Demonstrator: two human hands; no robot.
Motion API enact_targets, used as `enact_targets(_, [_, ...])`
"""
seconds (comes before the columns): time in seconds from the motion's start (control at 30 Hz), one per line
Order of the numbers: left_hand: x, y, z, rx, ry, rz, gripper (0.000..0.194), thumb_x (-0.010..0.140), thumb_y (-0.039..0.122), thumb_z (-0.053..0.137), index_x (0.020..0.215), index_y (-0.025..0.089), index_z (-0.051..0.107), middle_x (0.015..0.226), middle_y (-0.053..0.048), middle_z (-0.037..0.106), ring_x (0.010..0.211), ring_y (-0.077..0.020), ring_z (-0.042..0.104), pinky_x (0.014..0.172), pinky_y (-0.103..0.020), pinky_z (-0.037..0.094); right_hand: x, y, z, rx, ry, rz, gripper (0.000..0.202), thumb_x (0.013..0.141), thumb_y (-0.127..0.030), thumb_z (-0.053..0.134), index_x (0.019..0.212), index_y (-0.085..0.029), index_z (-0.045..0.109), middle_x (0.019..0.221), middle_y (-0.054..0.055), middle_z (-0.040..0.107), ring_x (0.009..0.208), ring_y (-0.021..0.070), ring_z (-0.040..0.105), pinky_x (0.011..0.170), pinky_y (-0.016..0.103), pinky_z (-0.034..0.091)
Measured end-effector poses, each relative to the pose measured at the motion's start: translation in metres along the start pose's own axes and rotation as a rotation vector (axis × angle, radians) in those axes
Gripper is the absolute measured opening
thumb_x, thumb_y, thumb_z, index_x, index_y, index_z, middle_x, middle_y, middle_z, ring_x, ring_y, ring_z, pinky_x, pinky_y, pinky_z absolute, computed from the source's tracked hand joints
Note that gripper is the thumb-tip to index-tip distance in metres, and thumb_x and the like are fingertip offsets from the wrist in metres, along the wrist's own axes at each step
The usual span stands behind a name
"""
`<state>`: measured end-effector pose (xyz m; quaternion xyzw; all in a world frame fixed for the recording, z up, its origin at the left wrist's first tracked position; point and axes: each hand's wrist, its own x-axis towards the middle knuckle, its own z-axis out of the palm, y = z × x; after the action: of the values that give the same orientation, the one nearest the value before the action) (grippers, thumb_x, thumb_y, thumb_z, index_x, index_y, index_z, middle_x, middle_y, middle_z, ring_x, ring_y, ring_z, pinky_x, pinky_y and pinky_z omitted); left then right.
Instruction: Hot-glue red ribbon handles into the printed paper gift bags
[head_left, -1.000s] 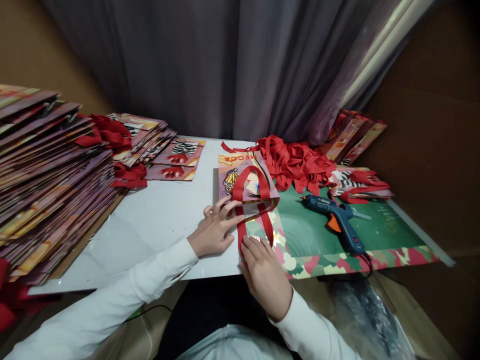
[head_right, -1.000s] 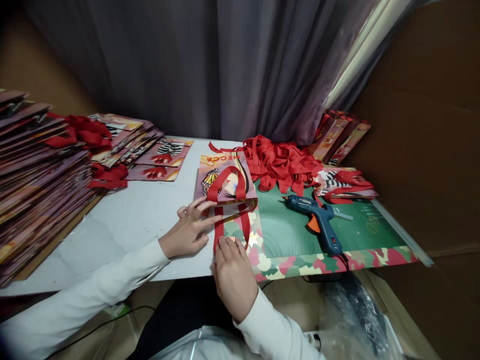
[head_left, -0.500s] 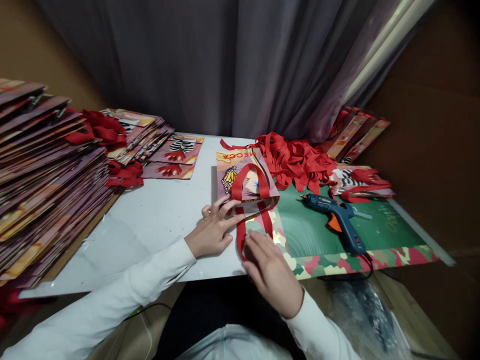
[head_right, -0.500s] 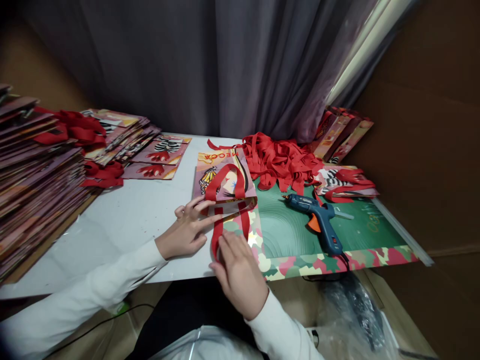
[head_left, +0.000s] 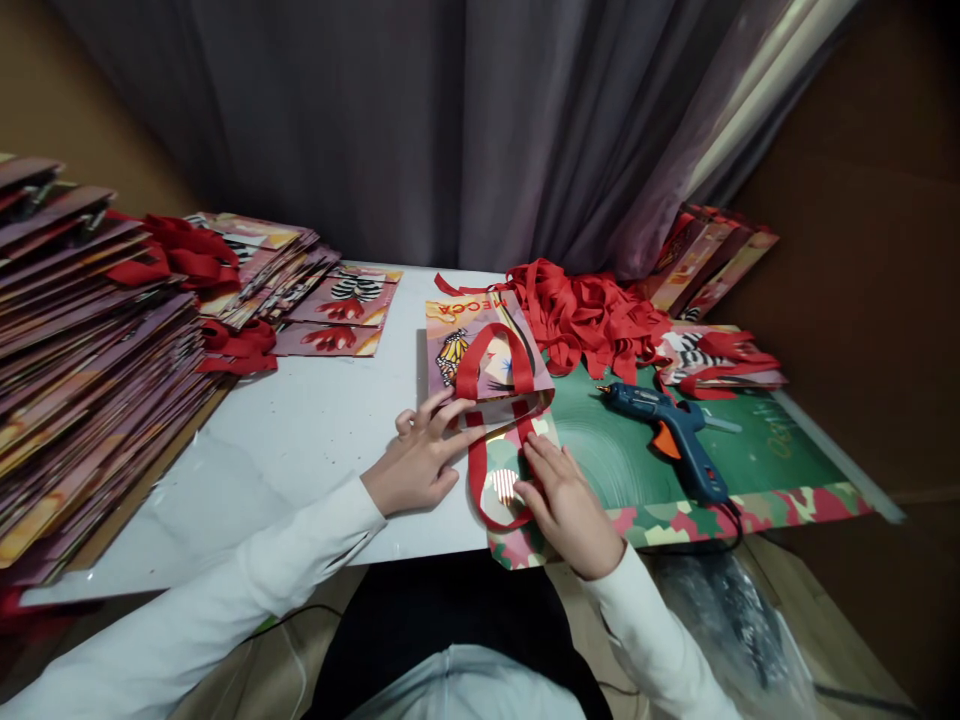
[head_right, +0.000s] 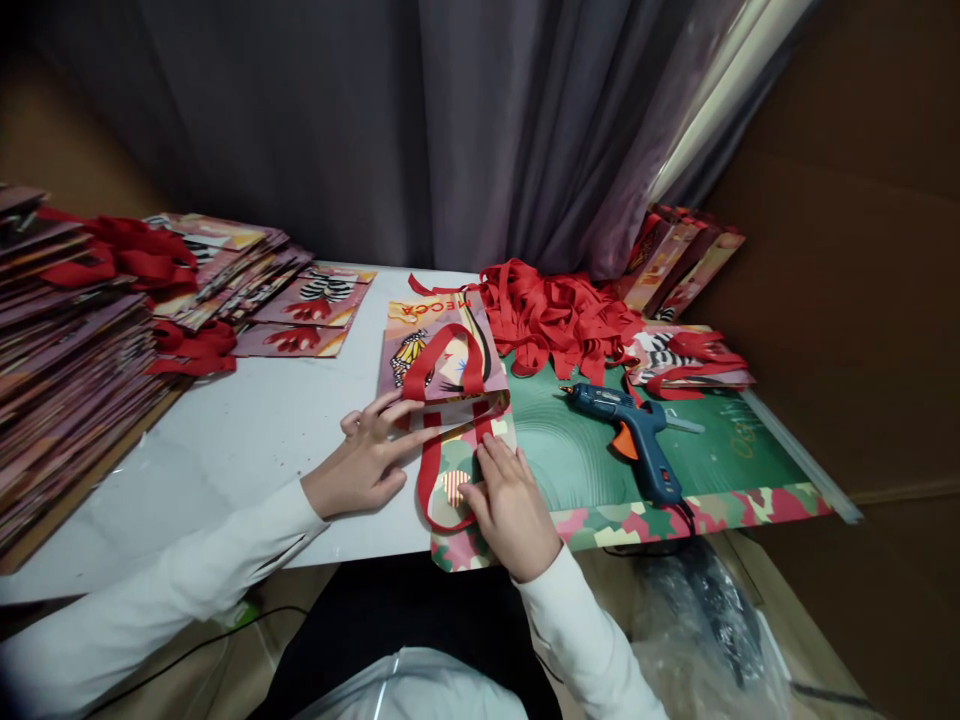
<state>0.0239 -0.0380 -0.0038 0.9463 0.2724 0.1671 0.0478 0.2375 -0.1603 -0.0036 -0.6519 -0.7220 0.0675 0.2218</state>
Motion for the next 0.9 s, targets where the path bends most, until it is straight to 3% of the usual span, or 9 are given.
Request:
enact_targets(0.1, [-0.001,-0.001,0.0,0.008,-0.001,0.01,0.067,0.069,0.014,0.049,0.134,0.033,0.051,0.145,-0.009,0.035,0.135,-0.0377,0.023,0.089,-0.048,0.03,-0.006,0.032,-0.026,-0.067,0.247,0.189,0.042,0.096,-0.039,0.038,0.125,-0.016,0.055,0.134,0.016,0.055,0.124,0.0271,0.05,0.106,0.048,0.037])
enact_targets(0.17, [-0.001,-0.001,-0.001,0.024,0.006,0.022,0.067,0.07,0.013,0.048,0.134,0.033,0.051,0.145,-0.009,0.035,0.135,-0.0374,0.024,0.088,-0.048,0.03,-0.015,0.066,-0.046,-0.268,0.43,0.494,0.045,0.093,-0.043,0.04,0.118,-0.01,0.057,0.117,0.022,0.06,0.113,0.0332,0.054,0.094,0.05,0.043])
enact_targets(0.2, [-0.001,-0.001,-0.001,0.031,0.009,0.029,0.067,0.071,0.013,0.047,0.135,0.033,0.051,0.144,-0.01,0.035,0.135,-0.0374,0.024,0.087,-0.048,0.03,-0.021,0.084,-0.055,-0.397,0.417,0.663,0.05,0.089,-0.047,0.044,0.115,-0.006,0.058,0.11,0.026,0.06,0.108,0.0375,0.055,0.089,0.052,0.044])
enact_targets(0.27, [0.0,-0.002,-0.001,0.041,0.011,0.042,0.066,0.072,0.013,0.046,0.135,0.032,0.051,0.144,-0.01,0.036,0.135,-0.0374,0.024,0.086,-0.048,0.031,-0.032,0.119,-0.071,-0.543,0.225,0.854,0.055,0.084,-0.053,0.05,0.107,-0.004,0.06,0.101,0.027,0.06,0.098,0.0399,0.057,0.082,0.05,0.044])
enact_targets(0.43, [0.001,-0.004,-0.002,0.064,-0.001,0.058,0.064,0.074,0.013,0.045,0.135,0.032,0.05,0.145,-0.011,0.035,0.135,-0.0376,0.024,0.083,-0.047,0.032,-0.031,0.167,-0.098,-0.441,-0.166,0.901,0.047,0.074,-0.059,0.059,0.086,-0.014,0.061,0.086,0.016,0.064,0.089,0.0336,0.061,0.074,0.039,0.046])
enact_targets(0.53, [0.0,-0.004,-0.001,0.071,0.009,0.059,0.063,0.074,0.014,0.045,0.135,0.031,0.05,0.144,-0.012,0.035,0.135,-0.038,0.025,0.082,-0.046,0.032,-0.02,0.17,-0.109,-0.081,-0.233,1.011,0.037,0.064,-0.05,0.071,0.075,-0.017,0.057,0.075,0.008,0.064,0.073,0.0258,0.063,0.063,0.033,0.047])
enact_targets(0.7, [-0.001,-0.004,0.0,0.072,0.004,0.067,0.064,0.074,0.013,0.044,0.135,0.031,0.05,0.144,-0.012,0.035,0.136,-0.0372,0.023,0.083,-0.047,0.032,-0.027,0.151,-0.114,0.513,-0.023,1.113,0.039,0.061,-0.035,0.073,0.092,-0.019,0.057,0.079,0.005,0.065,0.067,0.018,0.061,0.054,0.027,0.047])
enact_targets(0.8, [-0.001,-0.004,0.0,0.057,0.014,0.063,0.064,0.074,0.013,0.045,0.135,0.031,0.05,0.144,-0.011,0.035,0.136,-0.0366,0.024,0.086,-0.047,0.031,-0.046,0.13,-0.107,0.914,0.021,0.984,0.044,0.062,-0.043,0.073,0.096,-0.023,0.053,0.074,0.0,0.059,0.056,0.0132,0.054,0.045,0.024,0.04])
enact_targets(0.9, [-0.001,-0.005,0.0,0.025,0.025,0.066,0.065,0.073,0.013,0.046,0.135,0.031,0.05,0.144,-0.011,0.036,0.136,-0.0373,0.024,0.088,-0.048,0.031,-0.06,0.108,-0.095,1.264,0.136,0.699,0.047,0.068,-0.056,0.067,0.104,-0.029,0.052,0.066,-0.004,0.045,0.048,0.0111,0.042,0.04,0.024,0.033])
